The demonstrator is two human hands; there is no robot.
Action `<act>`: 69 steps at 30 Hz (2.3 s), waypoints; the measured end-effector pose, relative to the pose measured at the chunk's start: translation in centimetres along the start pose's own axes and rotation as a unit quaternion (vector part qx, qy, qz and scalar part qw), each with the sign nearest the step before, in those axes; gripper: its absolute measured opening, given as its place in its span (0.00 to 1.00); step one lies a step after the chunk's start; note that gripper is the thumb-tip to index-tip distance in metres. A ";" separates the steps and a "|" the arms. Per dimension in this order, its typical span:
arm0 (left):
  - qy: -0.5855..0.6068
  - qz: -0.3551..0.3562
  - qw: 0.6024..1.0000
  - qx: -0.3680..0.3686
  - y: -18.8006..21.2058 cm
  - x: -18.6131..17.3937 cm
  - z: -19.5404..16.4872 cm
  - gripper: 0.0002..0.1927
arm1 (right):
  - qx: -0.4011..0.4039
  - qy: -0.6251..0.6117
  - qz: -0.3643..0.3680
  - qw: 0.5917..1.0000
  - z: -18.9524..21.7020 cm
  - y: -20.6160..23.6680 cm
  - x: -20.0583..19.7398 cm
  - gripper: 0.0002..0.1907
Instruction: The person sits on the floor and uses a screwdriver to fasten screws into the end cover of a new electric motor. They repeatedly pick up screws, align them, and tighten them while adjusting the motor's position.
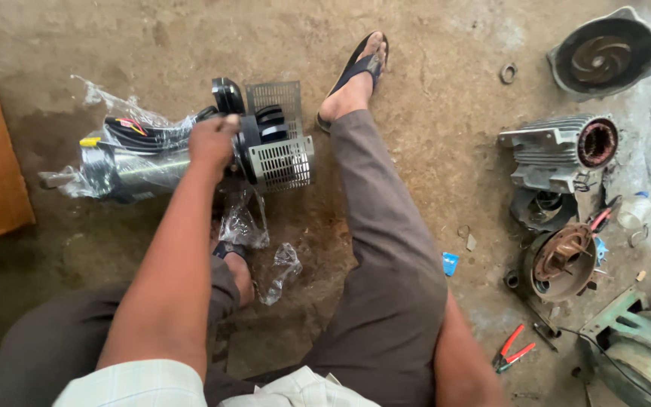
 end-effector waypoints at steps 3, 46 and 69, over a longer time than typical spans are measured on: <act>0.286 0.044 0.920 -0.265 1.6 -1.1 2.5 0.17 | -0.122 -0.055 -0.030 0.991 6.1 0.1 -2.2 0.16; 0.492 0.352 0.779 -0.166 42.0 -0.8 -3.3 0.34 | -0.712 0.153 0.074 0.681 12.5 46.6 0.2 0.12; 0.492 0.379 0.764 -0.175 38.9 -1.1 -4.2 0.50 | -0.538 0.061 0.076 0.837 14.4 42.0 1.7 0.11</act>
Point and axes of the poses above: each hand's wrist, its own y-axis away from the middle knuckle, its own x-axis out of the palm, z = x × y, the point moved 1 cm from there along -y, towards the middle knuckle, and after that the axes turned 2 degrees about x, right-handed, at the moved point
